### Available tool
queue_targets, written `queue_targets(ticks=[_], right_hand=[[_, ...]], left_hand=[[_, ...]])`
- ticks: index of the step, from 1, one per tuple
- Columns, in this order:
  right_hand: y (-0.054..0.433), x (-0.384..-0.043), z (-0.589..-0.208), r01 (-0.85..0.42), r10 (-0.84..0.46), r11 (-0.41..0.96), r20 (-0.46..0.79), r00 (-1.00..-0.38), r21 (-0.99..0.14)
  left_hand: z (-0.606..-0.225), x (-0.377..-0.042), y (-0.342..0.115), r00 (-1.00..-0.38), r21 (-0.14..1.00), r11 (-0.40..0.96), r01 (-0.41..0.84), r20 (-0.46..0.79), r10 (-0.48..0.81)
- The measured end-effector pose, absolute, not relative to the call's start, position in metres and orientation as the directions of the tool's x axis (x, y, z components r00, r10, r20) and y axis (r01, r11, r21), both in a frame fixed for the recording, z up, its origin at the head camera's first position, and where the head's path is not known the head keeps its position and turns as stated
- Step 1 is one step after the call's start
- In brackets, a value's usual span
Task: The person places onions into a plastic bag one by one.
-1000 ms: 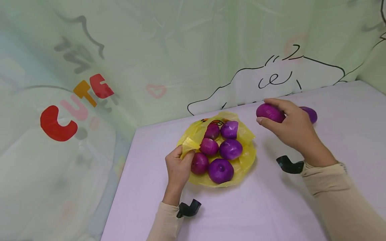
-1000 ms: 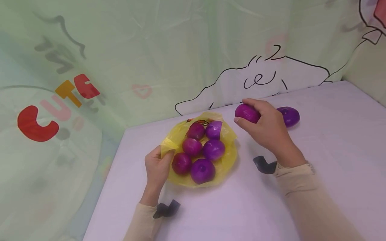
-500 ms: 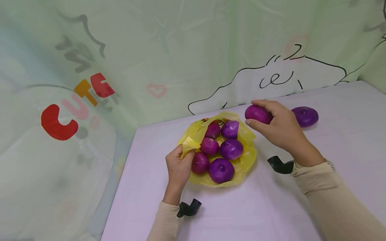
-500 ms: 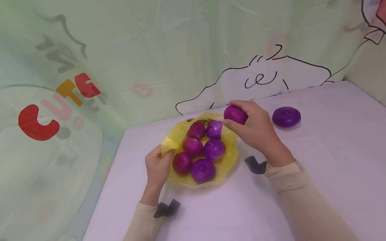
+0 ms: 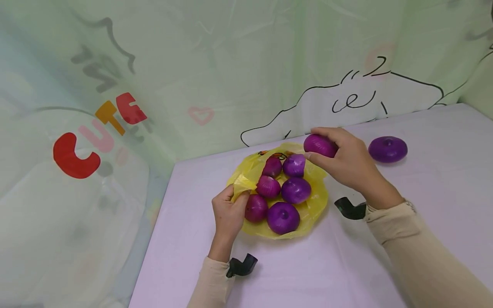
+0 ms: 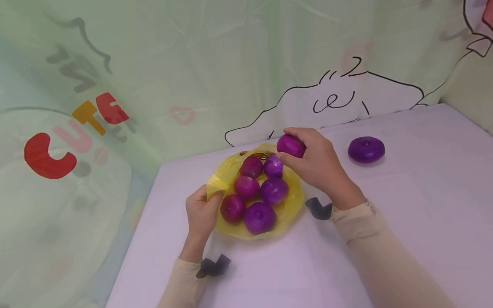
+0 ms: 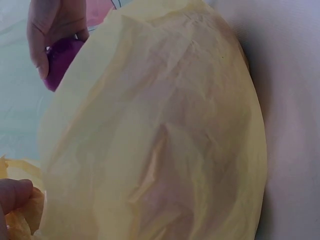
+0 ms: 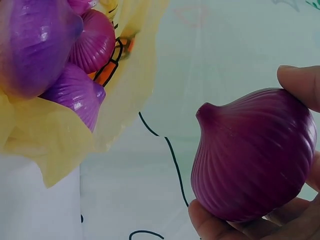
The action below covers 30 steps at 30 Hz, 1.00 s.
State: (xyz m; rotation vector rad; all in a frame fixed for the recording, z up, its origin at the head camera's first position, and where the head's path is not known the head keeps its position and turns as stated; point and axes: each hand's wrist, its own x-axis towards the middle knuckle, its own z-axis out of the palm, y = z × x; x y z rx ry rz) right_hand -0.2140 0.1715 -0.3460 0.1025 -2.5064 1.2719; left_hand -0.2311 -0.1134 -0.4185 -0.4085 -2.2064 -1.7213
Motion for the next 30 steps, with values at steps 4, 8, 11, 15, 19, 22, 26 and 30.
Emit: queue_targets(ticks=[4,8,11,15,19,22,26,30], right_hand=[[0.168,-0.215,-0.345,-0.222,0.067,0.602,0.326,-0.943,-0.767],[0.164,-0.217,-0.344,-0.233,0.049,0.598,0.325,-0.944,-0.767],[0.160,-0.218,-0.343,-0.243,0.037,0.594,0.328,-0.944,-0.767],[0.156,-0.222,-0.343,-0.249,0.026,0.581,0.323,-0.946,-0.775],[0.152,-0.225,-0.345,-0.244,0.016,0.582,0.310,-0.950,-0.776],[0.149,-0.228,-0.347,-0.239,0.006,0.590,0.300,-0.954,-0.771],[0.144,-0.232,-0.349,-0.241,-0.006,0.593,0.295,-0.956,-0.769],[0.142,-0.234,-0.352,-0.251,-0.014,0.596,0.303,-0.953,-0.763]], left_hand=[[-0.419,-0.231,-0.114,-0.911,0.882,0.236,0.407,0.412,0.030],[-0.419,-0.231,-0.114,-0.910,0.882,0.238,0.408,0.413,0.032],[-0.418,-0.231,-0.113,-0.909,0.878,0.244,0.411,0.416,0.033],[-0.417,-0.231,-0.113,-0.906,0.875,0.247,0.416,0.422,0.031],[-0.416,-0.231,-0.113,-0.906,0.876,0.242,0.417,0.423,0.030],[-0.416,-0.231,-0.112,-0.906,0.877,0.239,0.417,0.422,0.030],[-0.416,-0.231,-0.113,-0.907,0.876,0.245,0.415,0.421,0.029],[-0.416,-0.232,-0.113,-0.909,0.879,0.245,0.410,0.416,0.029]])
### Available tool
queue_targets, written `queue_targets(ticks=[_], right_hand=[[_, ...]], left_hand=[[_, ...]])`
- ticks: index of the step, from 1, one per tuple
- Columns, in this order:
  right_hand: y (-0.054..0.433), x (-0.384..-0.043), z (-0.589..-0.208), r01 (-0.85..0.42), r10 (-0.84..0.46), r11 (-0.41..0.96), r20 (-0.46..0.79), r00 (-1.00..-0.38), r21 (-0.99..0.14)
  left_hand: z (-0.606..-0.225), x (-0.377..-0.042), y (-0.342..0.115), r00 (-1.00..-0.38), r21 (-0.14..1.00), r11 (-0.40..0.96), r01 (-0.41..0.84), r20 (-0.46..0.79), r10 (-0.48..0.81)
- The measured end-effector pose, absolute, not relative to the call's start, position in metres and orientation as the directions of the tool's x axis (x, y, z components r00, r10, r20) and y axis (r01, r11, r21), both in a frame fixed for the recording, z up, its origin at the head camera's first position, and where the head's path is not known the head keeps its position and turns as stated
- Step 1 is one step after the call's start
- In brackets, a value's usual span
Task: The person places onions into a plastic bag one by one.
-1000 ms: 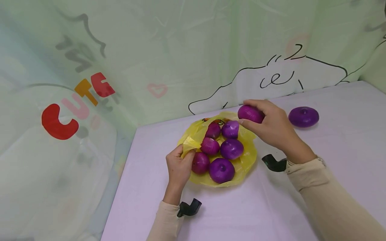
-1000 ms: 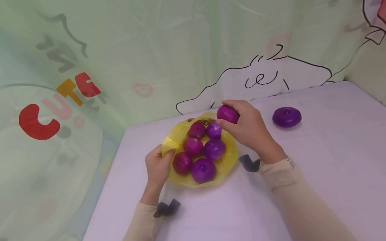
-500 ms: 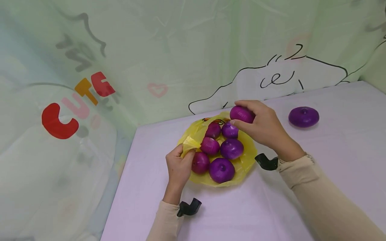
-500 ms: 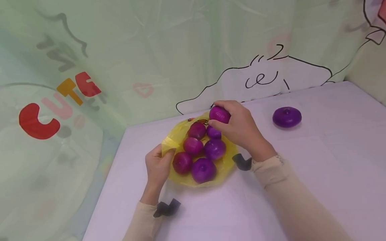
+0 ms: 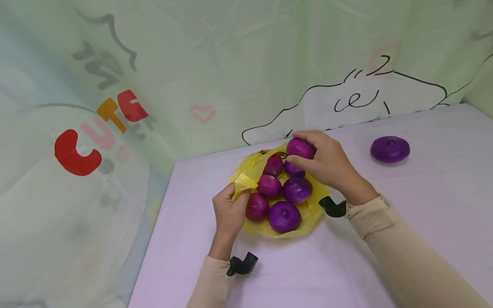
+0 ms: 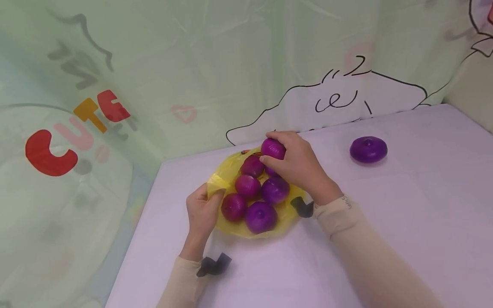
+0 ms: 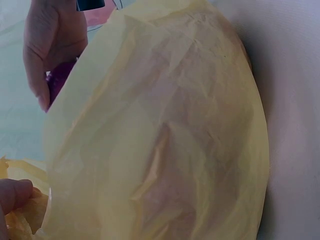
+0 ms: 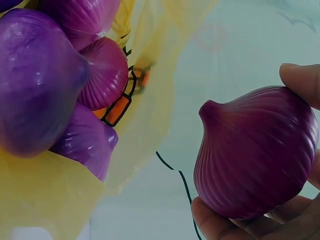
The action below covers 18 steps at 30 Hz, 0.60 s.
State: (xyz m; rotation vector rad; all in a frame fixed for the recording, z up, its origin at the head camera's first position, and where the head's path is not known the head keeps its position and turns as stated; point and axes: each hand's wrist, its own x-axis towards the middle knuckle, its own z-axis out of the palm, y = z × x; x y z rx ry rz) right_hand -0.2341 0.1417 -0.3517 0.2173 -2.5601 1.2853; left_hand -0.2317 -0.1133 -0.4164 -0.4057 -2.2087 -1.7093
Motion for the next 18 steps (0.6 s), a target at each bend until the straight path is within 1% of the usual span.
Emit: queue_targets(ticks=[10,18], right_hand=[[0.133,-0.238,-0.356,-0.251,-0.031,0.596,0.291,-0.956,-0.763],[0.126,-0.243,-0.360,-0.274,-0.057,0.604,0.302,-0.951,-0.749]], left_hand=[[-0.416,-0.232,-0.113,-0.910,0.881,0.239,0.408,0.414,0.026],[-0.415,-0.233,-0.113,-0.910,0.883,0.229,0.409,0.415,0.024]])
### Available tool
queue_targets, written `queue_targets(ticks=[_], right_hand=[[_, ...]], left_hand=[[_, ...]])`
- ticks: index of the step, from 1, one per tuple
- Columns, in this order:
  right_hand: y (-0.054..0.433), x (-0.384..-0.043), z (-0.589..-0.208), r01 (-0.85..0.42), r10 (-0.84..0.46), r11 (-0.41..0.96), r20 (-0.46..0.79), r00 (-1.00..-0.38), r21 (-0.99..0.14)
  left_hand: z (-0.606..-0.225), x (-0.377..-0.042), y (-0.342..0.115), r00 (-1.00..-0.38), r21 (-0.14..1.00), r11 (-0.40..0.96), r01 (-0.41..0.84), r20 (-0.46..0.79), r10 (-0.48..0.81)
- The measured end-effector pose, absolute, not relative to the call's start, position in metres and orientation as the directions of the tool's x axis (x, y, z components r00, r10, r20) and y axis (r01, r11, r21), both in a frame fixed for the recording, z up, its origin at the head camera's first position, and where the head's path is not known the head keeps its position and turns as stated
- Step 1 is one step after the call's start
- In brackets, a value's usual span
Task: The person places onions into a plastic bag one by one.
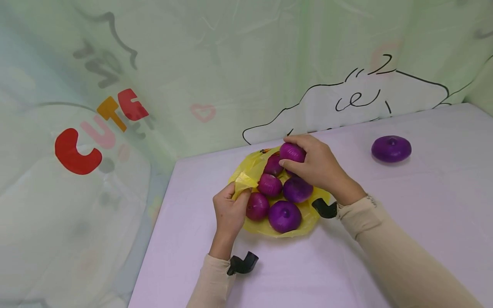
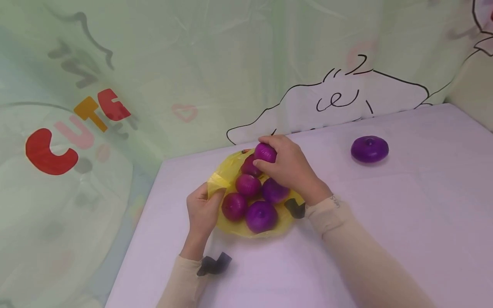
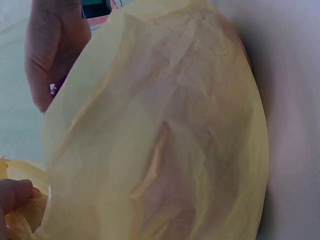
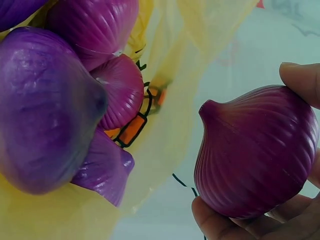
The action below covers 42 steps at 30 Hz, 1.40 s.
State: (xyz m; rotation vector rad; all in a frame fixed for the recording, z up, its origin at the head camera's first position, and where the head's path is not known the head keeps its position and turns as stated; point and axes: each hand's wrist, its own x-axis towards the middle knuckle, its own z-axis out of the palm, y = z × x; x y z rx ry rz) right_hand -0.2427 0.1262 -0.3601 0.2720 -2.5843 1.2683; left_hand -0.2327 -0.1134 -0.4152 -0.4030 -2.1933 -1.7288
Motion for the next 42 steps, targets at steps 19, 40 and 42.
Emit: queue_targets(ticks=[19,40,42], right_hand=[[0.115,-0.251,-0.370,-0.212,-0.086,0.610,0.202,-0.976,-0.764],[0.111,-0.259,-0.384,-0.198,-0.103,0.637,0.172,-0.980,-0.745],[0.111,-0.259,-0.385,-0.199,-0.104,0.640,0.173,-0.979,-0.743]], left_hand=[[-0.416,-0.234,-0.114,-0.910,0.884,0.224,0.409,0.415,0.023],[-0.416,-0.234,-0.114,-0.912,0.886,0.229,0.402,0.409,0.021],[-0.416,-0.234,-0.115,-0.912,0.885,0.230,0.404,0.411,0.020]])
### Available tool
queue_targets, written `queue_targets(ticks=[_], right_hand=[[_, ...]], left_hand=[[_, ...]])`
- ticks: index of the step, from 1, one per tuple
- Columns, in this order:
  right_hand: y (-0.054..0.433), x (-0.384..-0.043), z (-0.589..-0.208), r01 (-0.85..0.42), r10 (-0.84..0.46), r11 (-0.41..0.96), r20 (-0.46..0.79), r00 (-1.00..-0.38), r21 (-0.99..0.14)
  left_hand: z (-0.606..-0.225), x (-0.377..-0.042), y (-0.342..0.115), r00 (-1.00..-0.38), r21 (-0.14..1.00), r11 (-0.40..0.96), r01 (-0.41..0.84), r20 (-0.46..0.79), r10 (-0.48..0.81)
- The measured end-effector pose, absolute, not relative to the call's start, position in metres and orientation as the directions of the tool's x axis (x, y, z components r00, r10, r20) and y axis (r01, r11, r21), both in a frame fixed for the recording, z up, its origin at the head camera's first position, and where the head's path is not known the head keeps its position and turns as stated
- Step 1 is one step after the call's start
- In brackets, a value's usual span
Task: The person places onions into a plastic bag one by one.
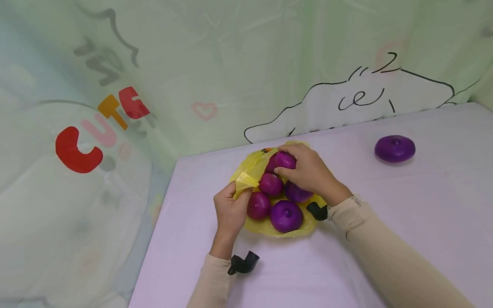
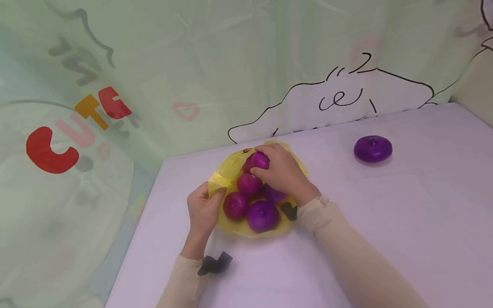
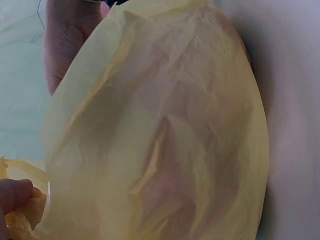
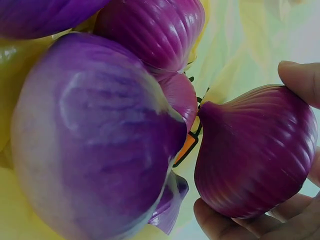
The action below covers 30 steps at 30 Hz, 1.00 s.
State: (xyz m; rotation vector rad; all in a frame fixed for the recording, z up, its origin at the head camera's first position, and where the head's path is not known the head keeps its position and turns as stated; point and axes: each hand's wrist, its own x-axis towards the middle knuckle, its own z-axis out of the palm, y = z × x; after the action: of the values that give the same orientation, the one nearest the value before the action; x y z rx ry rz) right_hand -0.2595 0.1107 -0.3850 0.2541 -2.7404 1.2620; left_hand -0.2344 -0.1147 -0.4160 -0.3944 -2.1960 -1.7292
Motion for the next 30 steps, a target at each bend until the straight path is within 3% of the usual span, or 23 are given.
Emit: queue_targets(ticks=[15,30], right_hand=[[0.114,-0.255,-0.386,-0.185,-0.095,0.648,0.162,-0.982,-0.739],[0.153,-0.248,-0.383,-0.109,-0.030,0.694,0.123,-0.992,-0.711]], left_hand=[[-0.416,-0.235,-0.114,-0.910,0.887,0.220,0.407,0.414,0.015],[-0.417,-0.233,-0.113,-0.910,0.884,0.234,0.405,0.413,0.015]])
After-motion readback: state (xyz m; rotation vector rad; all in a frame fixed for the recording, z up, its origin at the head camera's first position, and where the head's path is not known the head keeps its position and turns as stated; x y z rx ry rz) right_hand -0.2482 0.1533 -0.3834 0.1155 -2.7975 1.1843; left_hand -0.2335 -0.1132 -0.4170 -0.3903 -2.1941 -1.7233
